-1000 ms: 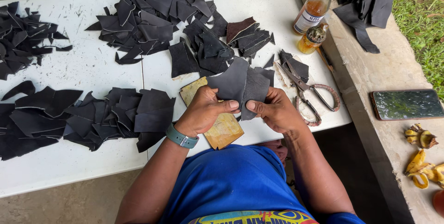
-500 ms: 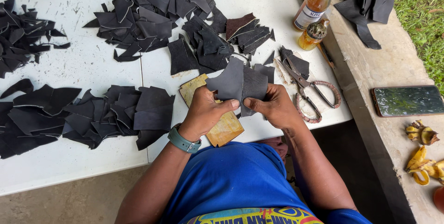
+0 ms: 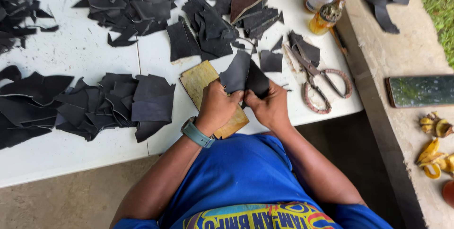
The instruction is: The person cuts small black rubber pieces using shears on a white table. They repeatedly pick up pieces, align them on a wooden block, and trim the edges. The person also applies a substance from a small jar to the pieces before cutting.
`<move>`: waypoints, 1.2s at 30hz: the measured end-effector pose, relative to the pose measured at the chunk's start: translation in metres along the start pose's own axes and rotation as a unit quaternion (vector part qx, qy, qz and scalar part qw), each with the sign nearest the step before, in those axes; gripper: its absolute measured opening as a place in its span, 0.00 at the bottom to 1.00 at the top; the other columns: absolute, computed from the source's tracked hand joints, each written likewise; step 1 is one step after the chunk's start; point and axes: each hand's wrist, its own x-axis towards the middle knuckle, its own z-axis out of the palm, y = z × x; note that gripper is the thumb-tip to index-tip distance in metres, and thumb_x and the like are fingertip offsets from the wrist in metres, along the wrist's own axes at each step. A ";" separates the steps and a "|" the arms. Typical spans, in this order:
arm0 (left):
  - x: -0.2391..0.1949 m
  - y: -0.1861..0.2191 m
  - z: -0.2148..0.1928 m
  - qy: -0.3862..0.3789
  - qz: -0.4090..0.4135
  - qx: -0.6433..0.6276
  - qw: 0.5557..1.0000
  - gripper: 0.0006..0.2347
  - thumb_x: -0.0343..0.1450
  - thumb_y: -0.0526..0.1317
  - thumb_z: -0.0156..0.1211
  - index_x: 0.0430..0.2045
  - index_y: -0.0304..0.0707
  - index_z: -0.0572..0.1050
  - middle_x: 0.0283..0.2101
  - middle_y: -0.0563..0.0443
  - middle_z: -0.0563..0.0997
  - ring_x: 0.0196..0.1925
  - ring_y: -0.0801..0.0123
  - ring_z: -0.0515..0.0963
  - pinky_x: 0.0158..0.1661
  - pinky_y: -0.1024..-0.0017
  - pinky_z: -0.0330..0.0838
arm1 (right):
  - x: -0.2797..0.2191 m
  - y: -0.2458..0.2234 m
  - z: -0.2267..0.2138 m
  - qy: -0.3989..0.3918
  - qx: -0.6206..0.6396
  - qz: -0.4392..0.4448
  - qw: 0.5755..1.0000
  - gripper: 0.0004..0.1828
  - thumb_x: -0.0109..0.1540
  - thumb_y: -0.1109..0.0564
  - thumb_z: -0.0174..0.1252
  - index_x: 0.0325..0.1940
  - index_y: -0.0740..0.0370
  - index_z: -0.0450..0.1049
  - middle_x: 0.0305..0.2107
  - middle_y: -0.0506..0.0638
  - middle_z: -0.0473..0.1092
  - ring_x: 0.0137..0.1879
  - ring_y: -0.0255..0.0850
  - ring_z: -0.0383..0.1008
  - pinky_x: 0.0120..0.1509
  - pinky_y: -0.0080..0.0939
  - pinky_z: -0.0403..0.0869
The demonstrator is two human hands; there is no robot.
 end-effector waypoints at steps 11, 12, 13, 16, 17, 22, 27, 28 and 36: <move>0.021 -0.027 -0.028 -0.150 -0.130 -0.373 0.906 0.10 0.74 0.36 0.59 0.44 0.28 0.77 0.42 0.53 0.80 0.44 0.76 0.80 0.47 0.68 0.81 | 0.010 -0.002 -0.023 -0.118 0.171 0.123 0.970 0.19 0.62 0.55 0.64 0.55 0.67 0.75 0.42 0.53 0.79 0.45 0.39 0.80 0.46 0.40 0.83; 0.021 -0.024 -0.025 -0.136 -0.101 -0.356 0.919 0.10 0.73 0.34 0.60 0.45 0.27 0.78 0.42 0.50 0.81 0.44 0.75 0.81 0.47 0.70 0.79 | 0.011 -0.003 -0.022 -0.117 0.170 0.119 0.971 0.20 0.62 0.56 0.64 0.55 0.67 0.75 0.42 0.53 0.79 0.45 0.39 0.80 0.46 0.40 0.83; 0.021 -0.021 -0.024 -0.121 -0.074 -0.339 0.930 0.10 0.71 0.31 0.62 0.45 0.26 0.78 0.43 0.48 0.82 0.44 0.74 0.81 0.47 0.72 0.77 | 0.012 -0.004 -0.022 -0.109 0.165 0.120 0.973 0.20 0.62 0.56 0.64 0.55 0.68 0.75 0.42 0.53 0.79 0.45 0.39 0.80 0.46 0.40 0.83; 0.022 -0.015 -0.024 -0.124 -0.038 -0.343 0.931 0.13 0.67 0.28 0.64 0.44 0.27 0.78 0.45 0.49 0.82 0.44 0.74 0.81 0.47 0.74 0.78 | 0.015 -0.010 -0.020 -0.083 0.181 0.116 0.973 0.20 0.62 0.57 0.63 0.56 0.68 0.74 0.42 0.54 0.78 0.42 0.39 0.80 0.44 0.40 0.82; 0.022 -0.013 -0.024 -0.124 -0.033 -0.321 0.938 0.13 0.66 0.29 0.64 0.44 0.27 0.77 0.44 0.48 0.83 0.44 0.74 0.81 0.46 0.74 0.79 | 0.017 -0.012 -0.022 -0.071 0.207 0.110 0.969 0.20 0.62 0.57 0.63 0.56 0.67 0.74 0.41 0.54 0.78 0.41 0.38 0.80 0.43 0.40 0.81; 0.023 0.001 -0.017 -0.069 -0.033 -0.310 0.948 0.10 0.67 0.30 0.67 0.40 0.27 0.79 0.39 0.50 0.83 0.39 0.75 0.82 0.40 0.75 0.79 | 0.017 -0.017 -0.027 -0.096 0.227 0.056 0.967 0.12 0.64 0.62 0.63 0.50 0.72 0.77 0.38 0.56 0.79 0.40 0.37 0.80 0.47 0.38 0.81; 0.021 0.012 -0.012 -0.036 -0.060 -0.257 0.964 0.06 0.66 0.32 0.69 0.30 0.27 0.80 0.30 0.49 0.83 0.29 0.73 0.82 0.30 0.73 0.78 | 0.011 -0.021 -0.023 -0.073 0.138 0.041 0.987 0.10 0.65 0.60 0.62 0.47 0.71 0.78 0.34 0.53 0.80 0.36 0.33 0.78 0.42 0.35 0.79; 0.020 0.013 -0.011 -0.025 -0.072 -0.233 0.969 0.06 0.65 0.33 0.69 0.29 0.27 0.80 0.29 0.50 0.83 0.27 0.73 0.82 0.28 0.73 0.77 | 0.011 -0.019 -0.017 -0.057 0.109 0.036 0.992 0.10 0.66 0.61 0.62 0.47 0.71 0.79 0.33 0.52 0.78 0.35 0.32 0.75 0.40 0.35 0.77; 0.018 -0.012 -0.038 -0.073 -0.090 -0.302 0.946 0.10 0.69 0.33 0.63 0.43 0.35 0.77 0.40 0.50 0.82 0.40 0.73 0.81 0.39 0.71 0.77 | 0.012 -0.018 0.008 -0.083 0.170 0.073 0.979 0.12 0.65 0.60 0.60 0.51 0.70 0.76 0.37 0.50 0.79 0.40 0.33 0.78 0.47 0.36 0.80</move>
